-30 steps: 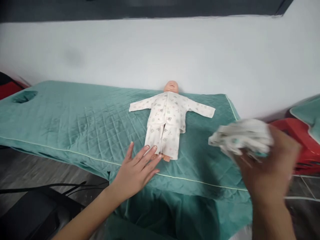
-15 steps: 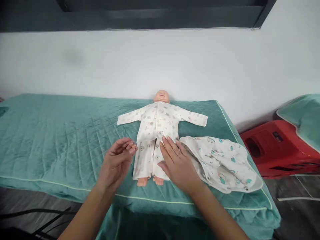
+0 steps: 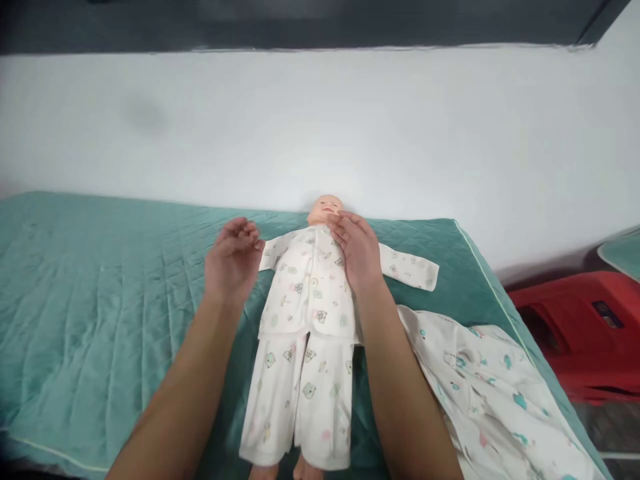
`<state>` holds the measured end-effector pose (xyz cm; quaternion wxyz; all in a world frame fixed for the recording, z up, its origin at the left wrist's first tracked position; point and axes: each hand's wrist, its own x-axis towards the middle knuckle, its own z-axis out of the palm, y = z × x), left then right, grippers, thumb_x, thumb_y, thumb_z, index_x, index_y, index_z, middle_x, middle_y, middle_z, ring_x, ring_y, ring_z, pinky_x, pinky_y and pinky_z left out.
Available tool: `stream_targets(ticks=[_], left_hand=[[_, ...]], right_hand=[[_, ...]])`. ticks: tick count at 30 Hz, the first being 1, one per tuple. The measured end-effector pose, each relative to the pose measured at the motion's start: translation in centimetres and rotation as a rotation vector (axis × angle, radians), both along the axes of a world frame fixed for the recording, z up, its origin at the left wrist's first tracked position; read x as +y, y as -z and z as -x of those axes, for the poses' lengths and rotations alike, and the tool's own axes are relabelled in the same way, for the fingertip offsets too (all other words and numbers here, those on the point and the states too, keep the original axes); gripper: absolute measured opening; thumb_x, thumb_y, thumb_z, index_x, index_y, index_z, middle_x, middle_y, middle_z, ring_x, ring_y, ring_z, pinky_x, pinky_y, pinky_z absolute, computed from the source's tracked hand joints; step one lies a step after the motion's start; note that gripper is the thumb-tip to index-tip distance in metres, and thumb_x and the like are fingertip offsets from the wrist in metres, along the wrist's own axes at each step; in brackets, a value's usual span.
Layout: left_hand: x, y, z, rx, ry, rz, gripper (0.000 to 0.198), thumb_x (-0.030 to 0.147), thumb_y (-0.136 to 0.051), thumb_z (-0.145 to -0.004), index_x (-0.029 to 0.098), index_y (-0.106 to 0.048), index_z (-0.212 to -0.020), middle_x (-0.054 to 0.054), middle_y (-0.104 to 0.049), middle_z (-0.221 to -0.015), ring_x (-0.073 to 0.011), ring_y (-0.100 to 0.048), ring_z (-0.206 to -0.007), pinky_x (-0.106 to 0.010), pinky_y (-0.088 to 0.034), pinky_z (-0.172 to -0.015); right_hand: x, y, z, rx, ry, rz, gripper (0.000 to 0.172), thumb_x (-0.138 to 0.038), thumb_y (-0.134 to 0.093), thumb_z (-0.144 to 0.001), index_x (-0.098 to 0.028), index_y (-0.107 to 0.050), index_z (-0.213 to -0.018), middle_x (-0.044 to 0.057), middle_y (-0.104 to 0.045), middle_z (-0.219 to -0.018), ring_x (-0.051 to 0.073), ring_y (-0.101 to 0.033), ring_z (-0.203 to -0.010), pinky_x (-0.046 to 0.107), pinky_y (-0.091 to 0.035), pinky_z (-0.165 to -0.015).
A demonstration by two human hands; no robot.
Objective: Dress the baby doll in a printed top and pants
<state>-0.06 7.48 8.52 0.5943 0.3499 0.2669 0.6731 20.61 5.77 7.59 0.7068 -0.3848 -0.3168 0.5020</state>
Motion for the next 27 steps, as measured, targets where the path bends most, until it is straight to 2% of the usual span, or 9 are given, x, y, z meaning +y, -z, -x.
stream_targets(ticks=[2, 5, 9, 11, 15, 22, 27], left_hand=[[2.3, 0.1, -1.3, 0.191, -0.087, -0.037, 0.021, 0.012, -0.07, -0.067, 0.02, -0.072, -0.087, 0.0, -0.067, -0.087, -0.0109, -0.061, -0.082, -0.022, -0.047, -0.072], [4.1, 0.6, -3.8, 0.49, -0.134, -0.075, 0.014, 0.014, -0.064, -0.074, 0.019, -0.072, -0.085, -0.002, -0.072, -0.089, -0.0158, -0.066, -0.091, -0.029, -0.049, -0.087], [3.7, 1.4, -5.9, 0.899, -0.047, -0.198, 0.023, 0.014, -0.054, -0.083, 0.02, -0.074, -0.093, -0.003, -0.075, -0.101, -0.0193, -0.067, -0.098, -0.035, -0.049, -0.096], [3.1, 1.7, -6.1, 1.017, -0.043, -0.283, 0.025, 0.013, -0.051, -0.087, 0.02, -0.073, -0.095, -0.003, -0.074, -0.107, -0.0198, -0.066, -0.104, -0.035, -0.049, -0.098], [2.8, 2.1, -5.8, 1.044, -0.035, -0.323, 0.024, 0.016, -0.05, -0.092, 0.02, -0.073, -0.097, -0.004, -0.072, -0.113, -0.0191, -0.065, -0.11, -0.035, -0.049, -0.102], [3.1, 2.4, -5.4, 1.032, 0.014, -0.361, 0.028, 0.012, -0.049, -0.091, 0.023, -0.073, -0.1, -0.002, -0.072, -0.118, -0.0195, -0.063, -0.117, -0.037, -0.047, -0.108], [3.1, 2.5, -5.3, 0.993, 0.055, -0.374, 0.036, 0.008, -0.045, -0.087, 0.023, -0.074, -0.103, -0.002, -0.071, -0.121, -0.0194, -0.062, -0.121, -0.037, -0.046, -0.111]], right_hand=[[0.4, 0.7, -0.8, 0.201, 0.007, -0.002, 0.011, -0.023, -0.075, -0.079, -0.022, -0.07, -0.089, -0.001, -0.074, -0.094, 0.011, -0.07, -0.088, 0.024, -0.058, -0.086], [0.2, 1.5, -1.1, 0.307, 0.01, -0.011, 0.009, -0.019, -0.074, -0.078, -0.02, -0.071, -0.087, 0.0, -0.071, -0.088, 0.009, -0.068, -0.081, 0.018, -0.058, -0.079], [0.0, 1.5, -0.7, 0.28, 0.0, -0.017, 0.004, -0.02, -0.073, -0.081, -0.018, -0.072, -0.084, 0.0, -0.068, -0.087, 0.007, -0.064, -0.075, 0.015, -0.057, -0.072], [0.0, 1.4, -0.5, 0.255, 0.007, -0.02, 0.002, -0.02, -0.073, -0.082, -0.019, -0.073, -0.084, 0.0, -0.068, -0.086, 0.007, -0.063, -0.074, 0.015, -0.057, -0.069], [0.0, 1.3, -0.1, 0.152, 0.04, 0.006, 0.003, -0.022, -0.074, -0.082, -0.021, -0.073, -0.084, 0.0, -0.069, -0.088, 0.009, -0.065, -0.077, 0.018, -0.057, -0.071], [-0.4, 1.7, 1.1, -0.193, 0.136, 0.0, 0.012, -0.026, -0.073, -0.082, -0.024, -0.073, -0.094, 0.001, -0.074, -0.103, 0.017, -0.068, -0.1, 0.034, -0.054, -0.098], [-0.5, 2.0, 1.5, -0.509, 0.172, 0.0, 0.016, -0.026, -0.067, -0.085, -0.024, -0.071, -0.1, 0.002, -0.073, -0.105, 0.018, -0.066, -0.099, 0.038, -0.052, -0.096]])
